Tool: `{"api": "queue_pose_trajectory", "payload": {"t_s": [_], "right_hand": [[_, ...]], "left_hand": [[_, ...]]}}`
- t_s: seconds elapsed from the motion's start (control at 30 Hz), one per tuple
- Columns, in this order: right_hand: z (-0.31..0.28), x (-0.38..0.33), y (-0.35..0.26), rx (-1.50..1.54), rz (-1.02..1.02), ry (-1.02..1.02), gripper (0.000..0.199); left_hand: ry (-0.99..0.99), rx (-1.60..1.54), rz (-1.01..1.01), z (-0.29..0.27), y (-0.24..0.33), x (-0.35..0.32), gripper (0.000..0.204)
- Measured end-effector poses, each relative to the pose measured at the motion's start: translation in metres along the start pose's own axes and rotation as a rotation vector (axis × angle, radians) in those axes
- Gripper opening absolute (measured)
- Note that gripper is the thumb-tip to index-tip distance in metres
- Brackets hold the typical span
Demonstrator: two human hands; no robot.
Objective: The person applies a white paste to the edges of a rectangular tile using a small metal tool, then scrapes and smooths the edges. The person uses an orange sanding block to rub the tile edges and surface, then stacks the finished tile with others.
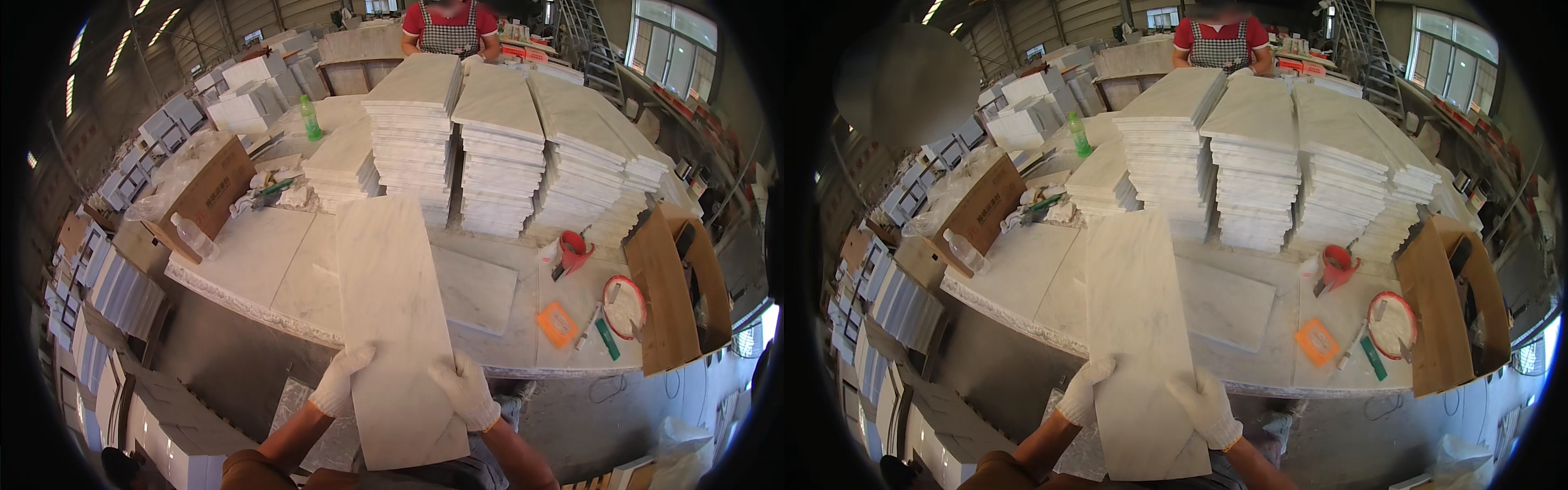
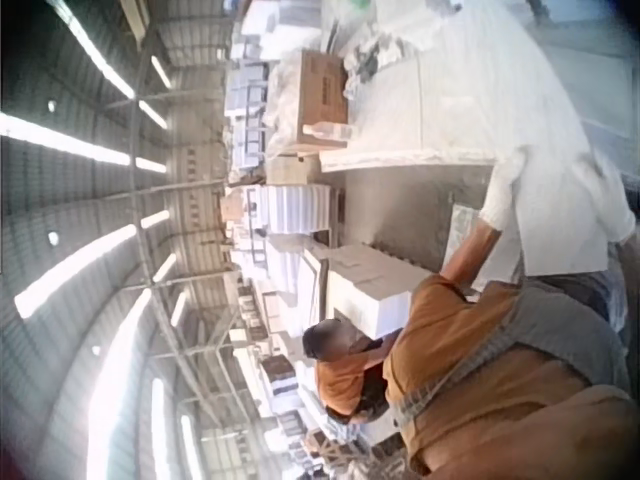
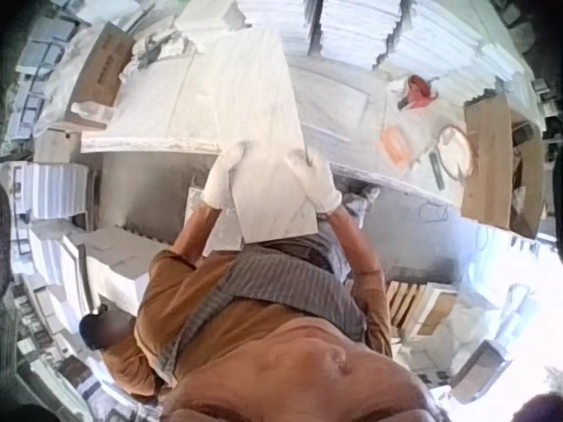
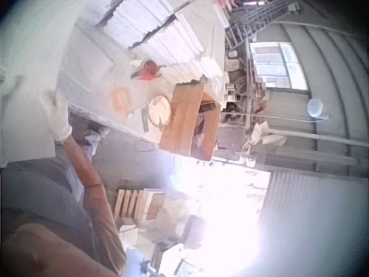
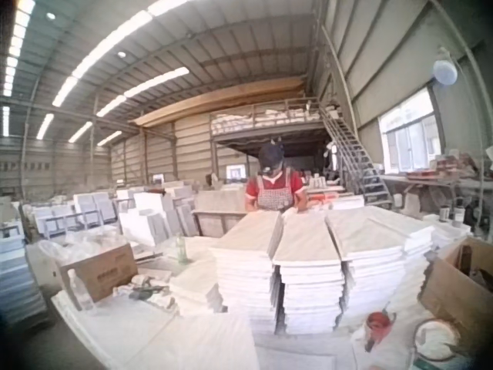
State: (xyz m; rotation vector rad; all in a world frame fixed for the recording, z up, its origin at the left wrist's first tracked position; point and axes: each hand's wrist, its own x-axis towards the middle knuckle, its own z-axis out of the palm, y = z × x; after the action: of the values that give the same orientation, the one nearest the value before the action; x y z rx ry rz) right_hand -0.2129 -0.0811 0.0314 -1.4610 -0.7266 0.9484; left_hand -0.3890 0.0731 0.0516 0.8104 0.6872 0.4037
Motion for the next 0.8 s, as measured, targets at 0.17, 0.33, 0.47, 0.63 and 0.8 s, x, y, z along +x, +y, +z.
{"api": "queue_pose_trajectory", "payload": {"t_s": [0.17,0.33,0.47,0.63,0.8], "right_hand": [[0.021,0.028,-0.004,-0.127,-0.045,0.046,0.022],[0.030,0.074,-0.024,-0.201,-0.116,-0.021,0.029],[0.001,0.133,-0.017,-0.629,-0.210,0.173,0.042],[-0.067,0.194,0.039,-1.330,-0.515,0.280,0.050],[-0.056,0.201,0.040,-1.352,-0.535,0.245,0.048]], "left_hand": [[0.184,0.091,0.165,-0.001,0.013,-0.002,0.065],[0.183,0.018,0.255,-0.020,0.059,0.012,0.056],[0.196,0.059,0.396,-0.039,0.119,0.029,0.055],[0.183,0.258,0.325,-0.079,0.213,0.093,0.051],[0.062,0.291,0.423,-0.078,0.290,0.168,0.046]]}}
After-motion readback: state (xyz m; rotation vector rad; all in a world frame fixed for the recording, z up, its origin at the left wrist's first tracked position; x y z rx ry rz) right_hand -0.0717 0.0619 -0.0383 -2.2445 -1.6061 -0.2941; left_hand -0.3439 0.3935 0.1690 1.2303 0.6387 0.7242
